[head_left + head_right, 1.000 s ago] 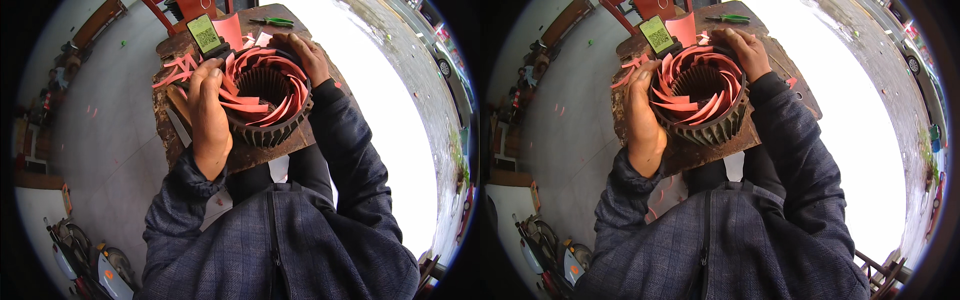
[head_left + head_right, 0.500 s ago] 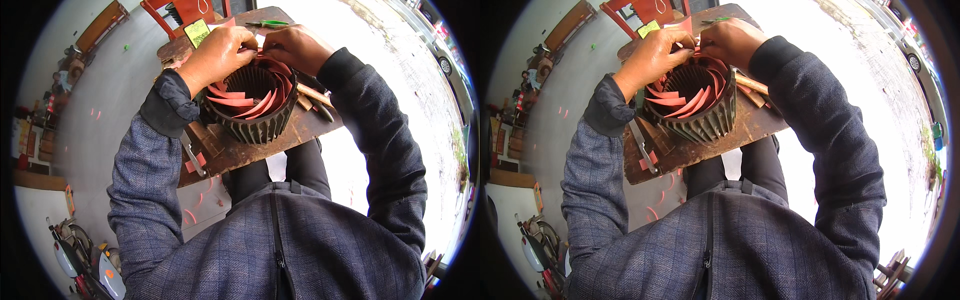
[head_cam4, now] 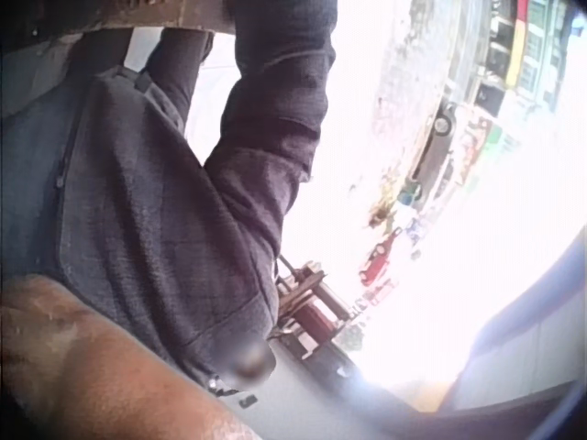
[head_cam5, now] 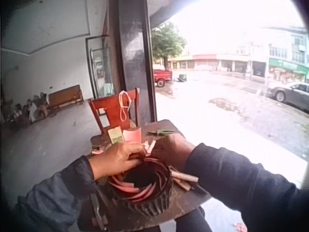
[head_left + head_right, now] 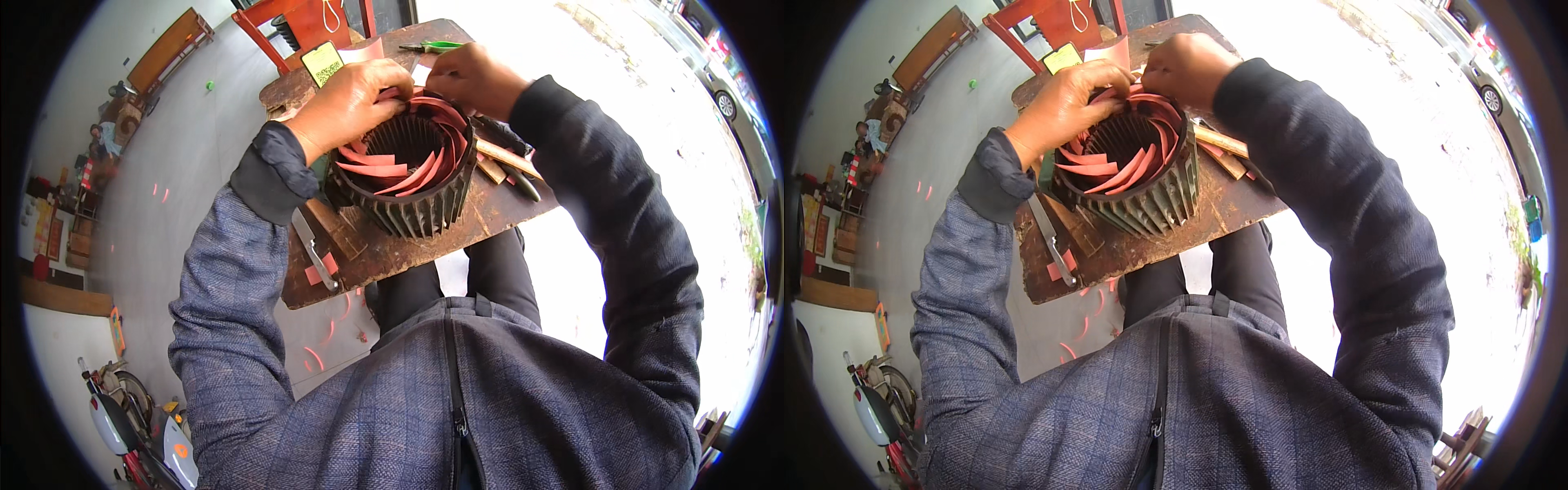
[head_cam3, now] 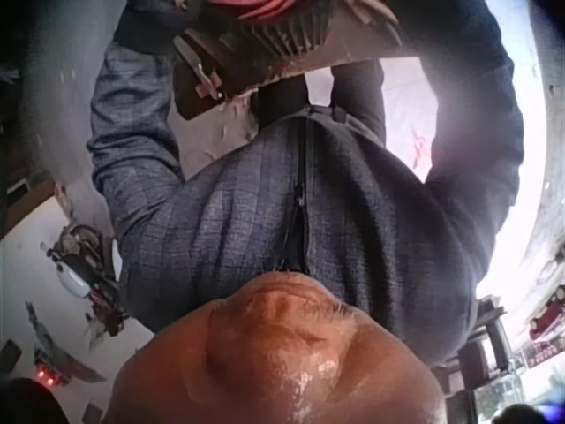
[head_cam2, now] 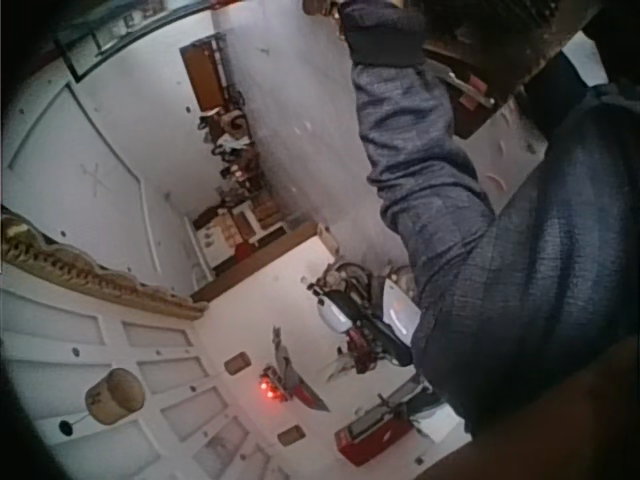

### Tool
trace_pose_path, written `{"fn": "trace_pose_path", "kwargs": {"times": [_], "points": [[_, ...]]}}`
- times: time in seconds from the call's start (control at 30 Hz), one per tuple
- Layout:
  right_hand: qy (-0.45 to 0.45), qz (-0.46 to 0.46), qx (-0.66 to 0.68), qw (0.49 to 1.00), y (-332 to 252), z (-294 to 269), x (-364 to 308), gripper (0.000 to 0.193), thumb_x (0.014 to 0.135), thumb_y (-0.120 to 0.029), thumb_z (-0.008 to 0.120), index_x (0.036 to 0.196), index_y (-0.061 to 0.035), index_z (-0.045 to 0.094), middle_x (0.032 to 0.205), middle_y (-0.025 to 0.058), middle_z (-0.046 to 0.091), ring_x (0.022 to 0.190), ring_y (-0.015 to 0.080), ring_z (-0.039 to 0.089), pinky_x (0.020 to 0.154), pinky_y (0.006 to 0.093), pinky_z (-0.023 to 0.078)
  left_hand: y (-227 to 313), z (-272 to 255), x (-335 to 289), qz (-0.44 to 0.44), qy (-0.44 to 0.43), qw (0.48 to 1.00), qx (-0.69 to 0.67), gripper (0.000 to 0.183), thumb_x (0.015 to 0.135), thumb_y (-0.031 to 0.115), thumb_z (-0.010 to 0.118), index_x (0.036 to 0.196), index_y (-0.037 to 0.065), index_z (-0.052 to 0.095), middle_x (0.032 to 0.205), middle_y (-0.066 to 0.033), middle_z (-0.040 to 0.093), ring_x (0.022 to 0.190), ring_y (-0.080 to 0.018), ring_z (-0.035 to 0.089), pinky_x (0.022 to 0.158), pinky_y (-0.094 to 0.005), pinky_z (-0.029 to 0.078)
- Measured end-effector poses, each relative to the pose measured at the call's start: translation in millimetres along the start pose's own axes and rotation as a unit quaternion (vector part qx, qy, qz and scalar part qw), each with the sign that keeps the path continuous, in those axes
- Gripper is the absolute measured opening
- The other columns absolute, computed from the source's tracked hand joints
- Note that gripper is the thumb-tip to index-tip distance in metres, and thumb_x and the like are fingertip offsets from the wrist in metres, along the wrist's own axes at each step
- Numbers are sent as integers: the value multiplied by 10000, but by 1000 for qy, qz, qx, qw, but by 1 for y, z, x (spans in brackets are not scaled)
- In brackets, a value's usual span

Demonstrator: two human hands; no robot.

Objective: The person inserts pink insulating paper into the slots of a motor stator, using a wooden stick to press the paper into place. They then use scissors to trim the excess paper flush with the stator surface.

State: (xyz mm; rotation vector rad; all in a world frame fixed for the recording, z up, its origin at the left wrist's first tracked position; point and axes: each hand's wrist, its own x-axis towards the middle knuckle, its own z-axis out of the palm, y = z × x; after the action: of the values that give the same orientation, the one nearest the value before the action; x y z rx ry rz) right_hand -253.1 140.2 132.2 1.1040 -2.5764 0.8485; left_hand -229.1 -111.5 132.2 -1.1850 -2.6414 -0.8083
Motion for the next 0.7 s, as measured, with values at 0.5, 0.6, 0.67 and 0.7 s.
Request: {"fn": "trace_pose_path", "kwargs": {"times": [0.5,0.6,0.67,0.7], "points": [[-19,-44,-193,980,-9,17,-11,170,863,-179,768,941,-29,792,858,212,745,851,418,748,782,498,600,-1,21,15,114,86,987,78,169,917,36,778,1064,15,697,1015,-134,746,962,-326,746,891,-383,601],[-33,-19,-230,973,-10,23,-4,180,869,-192,766,945,-32,795,865,207,750,851,426,748,777,491,604,-4,21,17,117,77,987,77,156,909,43,781,1024,7,682,1064,-148,734,974,-354,725,891,-385,596],[-21,-44,-195,980,-7,18,-7,199,883,-209,767,959,-27,797,870,207,750,848,420,748,770,482,604,-7,18,17,119,63,988,71,165,903,47,783,1033,6,689,1097,-141,739,993,-337,724,894,-381,594],[-6,-61,-178,982,-5,14,-10,208,891,-217,767,966,-25,799,872,208,750,846,418,749,766,478,603,-8,17,17,132,59,988,64,170,901,50,784,1038,5,693,1114,-137,741,1003,-328,724,896,-379,593]]}}
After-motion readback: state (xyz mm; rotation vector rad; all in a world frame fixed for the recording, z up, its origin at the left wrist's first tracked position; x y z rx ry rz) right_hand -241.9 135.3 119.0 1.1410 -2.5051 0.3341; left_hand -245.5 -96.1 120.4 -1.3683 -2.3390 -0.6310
